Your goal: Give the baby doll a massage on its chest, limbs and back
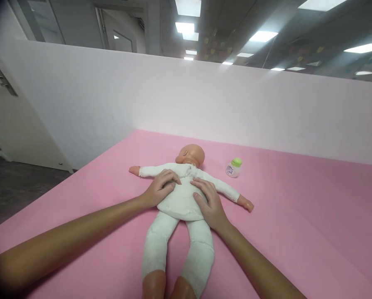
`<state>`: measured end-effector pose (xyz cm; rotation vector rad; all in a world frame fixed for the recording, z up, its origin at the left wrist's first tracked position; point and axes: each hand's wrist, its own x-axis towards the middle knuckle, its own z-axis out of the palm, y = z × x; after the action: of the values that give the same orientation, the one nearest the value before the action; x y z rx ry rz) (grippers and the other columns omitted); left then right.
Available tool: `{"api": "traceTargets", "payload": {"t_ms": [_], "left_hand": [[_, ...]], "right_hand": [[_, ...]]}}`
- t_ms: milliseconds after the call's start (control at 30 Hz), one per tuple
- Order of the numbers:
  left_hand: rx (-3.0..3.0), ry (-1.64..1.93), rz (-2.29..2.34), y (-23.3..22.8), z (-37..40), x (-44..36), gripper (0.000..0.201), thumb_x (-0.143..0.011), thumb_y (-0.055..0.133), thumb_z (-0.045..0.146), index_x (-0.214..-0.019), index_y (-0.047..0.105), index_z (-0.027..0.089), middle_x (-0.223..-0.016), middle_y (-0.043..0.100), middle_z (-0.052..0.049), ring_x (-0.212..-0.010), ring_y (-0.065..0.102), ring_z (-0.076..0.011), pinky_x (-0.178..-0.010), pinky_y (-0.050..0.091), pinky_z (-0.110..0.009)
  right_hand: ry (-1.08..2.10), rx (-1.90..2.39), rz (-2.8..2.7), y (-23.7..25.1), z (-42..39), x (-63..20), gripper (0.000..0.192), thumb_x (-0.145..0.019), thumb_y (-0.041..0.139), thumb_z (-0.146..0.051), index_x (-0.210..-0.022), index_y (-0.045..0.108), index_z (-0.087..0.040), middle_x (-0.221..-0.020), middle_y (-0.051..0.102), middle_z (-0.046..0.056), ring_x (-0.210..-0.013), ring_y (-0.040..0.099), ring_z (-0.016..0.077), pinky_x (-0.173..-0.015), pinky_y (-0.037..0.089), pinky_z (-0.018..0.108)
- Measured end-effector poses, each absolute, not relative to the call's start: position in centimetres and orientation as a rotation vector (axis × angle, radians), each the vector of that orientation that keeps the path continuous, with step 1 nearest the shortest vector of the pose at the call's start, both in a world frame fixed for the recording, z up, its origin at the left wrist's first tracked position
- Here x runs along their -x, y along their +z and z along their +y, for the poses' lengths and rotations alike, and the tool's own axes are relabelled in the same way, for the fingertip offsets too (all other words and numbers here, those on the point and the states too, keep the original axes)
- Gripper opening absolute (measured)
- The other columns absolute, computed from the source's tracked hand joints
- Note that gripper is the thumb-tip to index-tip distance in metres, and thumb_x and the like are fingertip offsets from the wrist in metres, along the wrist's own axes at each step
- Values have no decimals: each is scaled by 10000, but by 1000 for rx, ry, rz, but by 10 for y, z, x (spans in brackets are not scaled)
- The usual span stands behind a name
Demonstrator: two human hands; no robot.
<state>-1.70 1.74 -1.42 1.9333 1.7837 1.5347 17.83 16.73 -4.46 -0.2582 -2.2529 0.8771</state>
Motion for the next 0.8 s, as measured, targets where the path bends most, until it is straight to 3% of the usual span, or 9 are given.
{"api": "traceTargets", "payload": {"t_ms": [800], "left_hand": [[-1934,1519,1802,-14,17,17,223,-894,478,132,-955,677,213,-985,651,-47,-1024,568,-244,-1006,413,-429]], "right_hand": [[890,278,-2256,-42,165,-179,352,-1017,526,-399,-1339,659,-343,-1433,619,47,-1389,491,300,-1191,368,558]]}}
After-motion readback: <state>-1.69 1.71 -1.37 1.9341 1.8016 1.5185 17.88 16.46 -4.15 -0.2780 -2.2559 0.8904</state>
